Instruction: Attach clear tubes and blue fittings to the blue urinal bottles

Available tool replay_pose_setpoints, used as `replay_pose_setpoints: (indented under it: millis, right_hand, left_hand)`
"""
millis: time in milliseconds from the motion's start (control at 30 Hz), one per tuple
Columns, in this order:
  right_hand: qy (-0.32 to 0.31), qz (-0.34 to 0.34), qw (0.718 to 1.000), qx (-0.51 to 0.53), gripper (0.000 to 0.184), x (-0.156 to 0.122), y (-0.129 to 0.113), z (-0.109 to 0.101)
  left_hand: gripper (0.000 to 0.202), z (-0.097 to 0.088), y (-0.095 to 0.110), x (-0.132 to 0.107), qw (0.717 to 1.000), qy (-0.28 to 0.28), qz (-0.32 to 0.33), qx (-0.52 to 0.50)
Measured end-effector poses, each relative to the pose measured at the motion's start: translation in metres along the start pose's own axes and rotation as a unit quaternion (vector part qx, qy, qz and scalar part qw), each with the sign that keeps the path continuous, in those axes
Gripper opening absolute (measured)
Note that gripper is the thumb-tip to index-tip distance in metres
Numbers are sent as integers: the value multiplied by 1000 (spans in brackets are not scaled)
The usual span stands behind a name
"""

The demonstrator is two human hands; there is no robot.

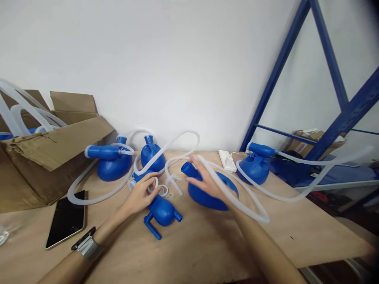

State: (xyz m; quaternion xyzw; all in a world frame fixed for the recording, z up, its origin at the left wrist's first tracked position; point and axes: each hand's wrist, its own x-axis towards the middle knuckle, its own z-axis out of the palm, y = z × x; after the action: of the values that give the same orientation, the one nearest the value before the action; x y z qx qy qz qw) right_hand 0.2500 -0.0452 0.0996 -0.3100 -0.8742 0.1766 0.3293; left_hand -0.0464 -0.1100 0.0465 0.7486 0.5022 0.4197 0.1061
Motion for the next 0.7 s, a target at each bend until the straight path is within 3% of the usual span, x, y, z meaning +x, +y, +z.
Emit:
replay_pose_setpoints:
  millis: [100,133,233,300,400,533,600,700]
  right_hand:
    - [-38,-56,997,22,56,-8,-37,49]
    - [-64,-54,996,30,57,-10,-46,64]
    - [-94,-24,995,28,83,-17,-56,104]
    - [-77,-25,995,54,87,-20,-48,121]
    - [-53,-67,989,123,81,-25,-30,130]
    - [-12,-89,984,156,76,-28,-21,123]
    - [15,-102,983,154,75,-29,-22,122]
    - [35,-126,981,146,79,-31,-25,125]
  left_hand:
    - [35,0,-3,-6,998,9,-47,-29]
    - [35,-1,-4,-7,997,10,-70,-39]
    - [36,-4,-12,-14,991,15,-120,-63]
    - [32,-6,-16,-20,991,12,-123,-44]
    - [29,-10,-18,-27,992,-1,-121,-26]
    - [31,-9,-12,-33,993,-40,-96,-61]
    - [35,-5,-6,-34,992,-31,-95,-76]
    - [50,5,2,-36,977,3,-143,-160]
